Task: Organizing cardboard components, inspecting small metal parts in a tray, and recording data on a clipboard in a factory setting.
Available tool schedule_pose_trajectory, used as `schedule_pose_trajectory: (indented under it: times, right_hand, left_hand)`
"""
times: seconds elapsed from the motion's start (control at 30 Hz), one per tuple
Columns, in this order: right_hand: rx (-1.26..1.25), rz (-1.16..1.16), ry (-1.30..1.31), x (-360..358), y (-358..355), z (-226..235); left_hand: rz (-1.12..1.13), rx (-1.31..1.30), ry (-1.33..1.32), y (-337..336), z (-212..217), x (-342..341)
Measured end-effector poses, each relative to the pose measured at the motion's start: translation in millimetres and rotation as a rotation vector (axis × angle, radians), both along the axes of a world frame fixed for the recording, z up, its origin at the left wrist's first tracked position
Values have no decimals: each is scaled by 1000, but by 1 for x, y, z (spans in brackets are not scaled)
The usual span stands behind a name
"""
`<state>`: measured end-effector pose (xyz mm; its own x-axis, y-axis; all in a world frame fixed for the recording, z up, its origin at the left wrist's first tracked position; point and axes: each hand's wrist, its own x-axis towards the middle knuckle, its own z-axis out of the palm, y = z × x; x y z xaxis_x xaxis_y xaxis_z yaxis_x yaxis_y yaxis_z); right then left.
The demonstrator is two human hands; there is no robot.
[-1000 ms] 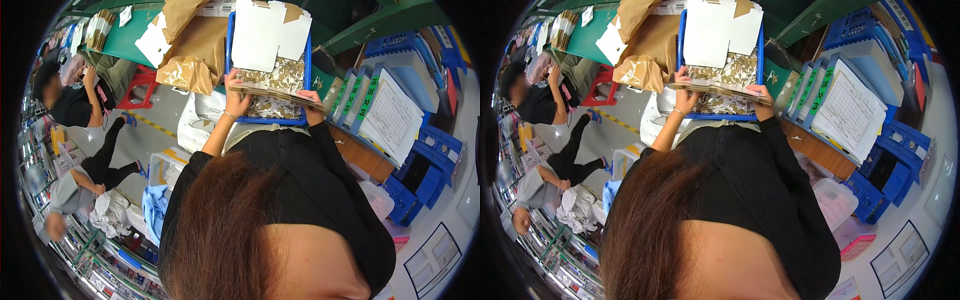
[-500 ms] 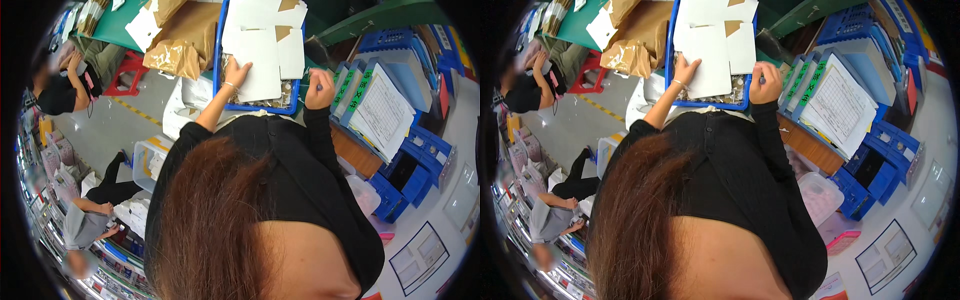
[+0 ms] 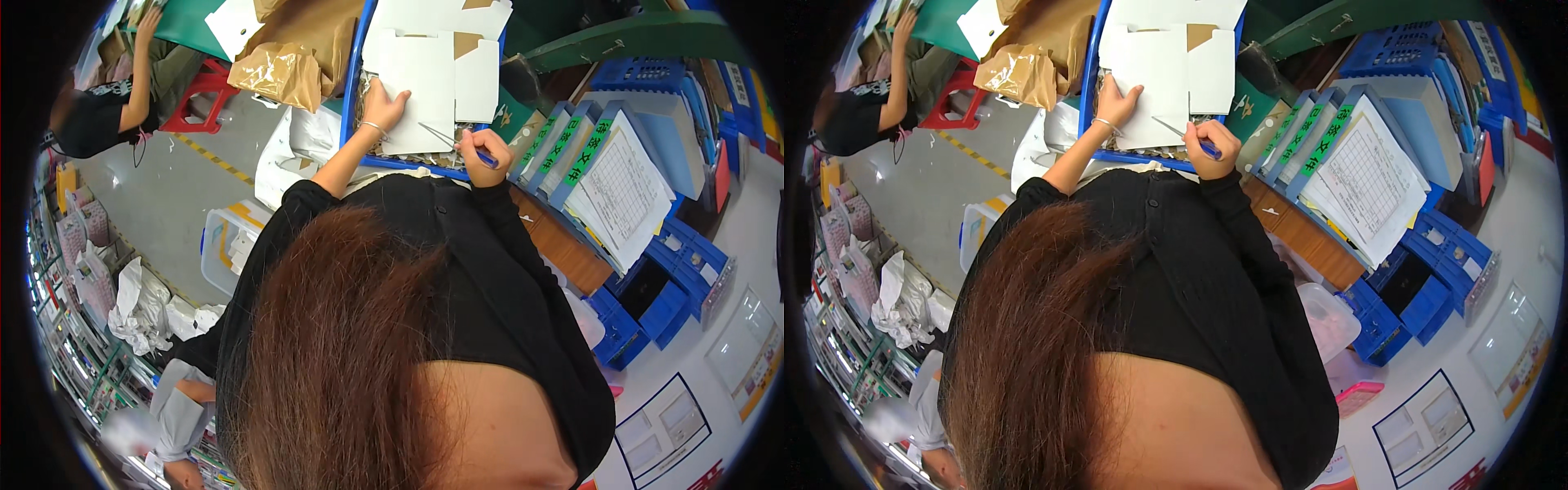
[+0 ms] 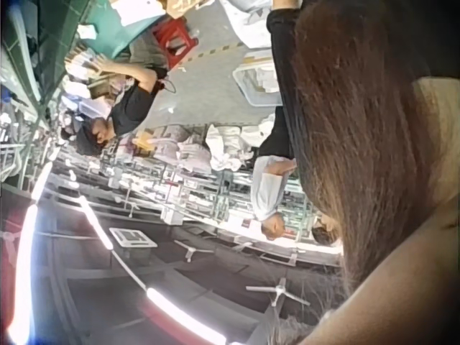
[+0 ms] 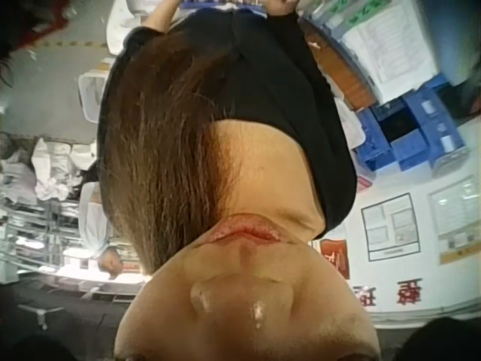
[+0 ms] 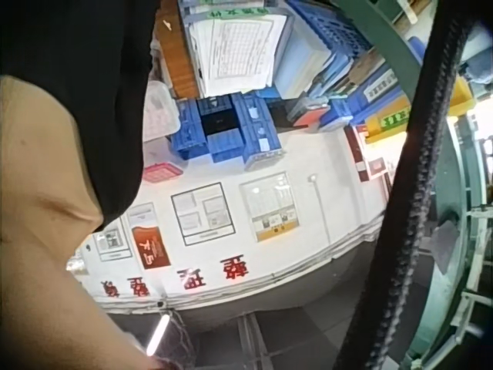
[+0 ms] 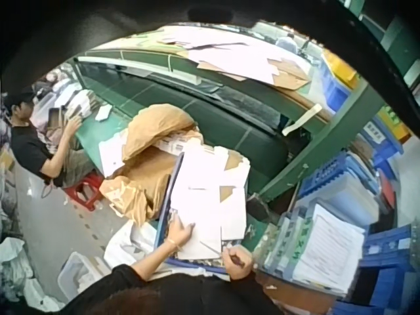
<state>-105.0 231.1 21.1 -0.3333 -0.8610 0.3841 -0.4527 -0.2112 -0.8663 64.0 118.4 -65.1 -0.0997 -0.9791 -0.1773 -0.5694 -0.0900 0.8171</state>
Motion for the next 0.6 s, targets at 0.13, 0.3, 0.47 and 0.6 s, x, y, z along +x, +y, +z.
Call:
schedule_pose_trajectory:
  times: [0.13, 0.3, 0.47, 0.6]
  right_hand:
    - [0, 88, 121, 5, 1, 1]
    - [37, 208, 181, 15, -13, -10]
    - [-14, 278, 209, 11, -16, 1]
    - [-21, 98, 53, -4, 3, 23]
  left_hand:
    - [25, -11, -15, 3, 0, -2]
    - [35, 2, 20, 14, 0, -13]
    - [22, 23, 4, 8, -1, -15]
    - [37, -13, -20, 4, 0, -9]
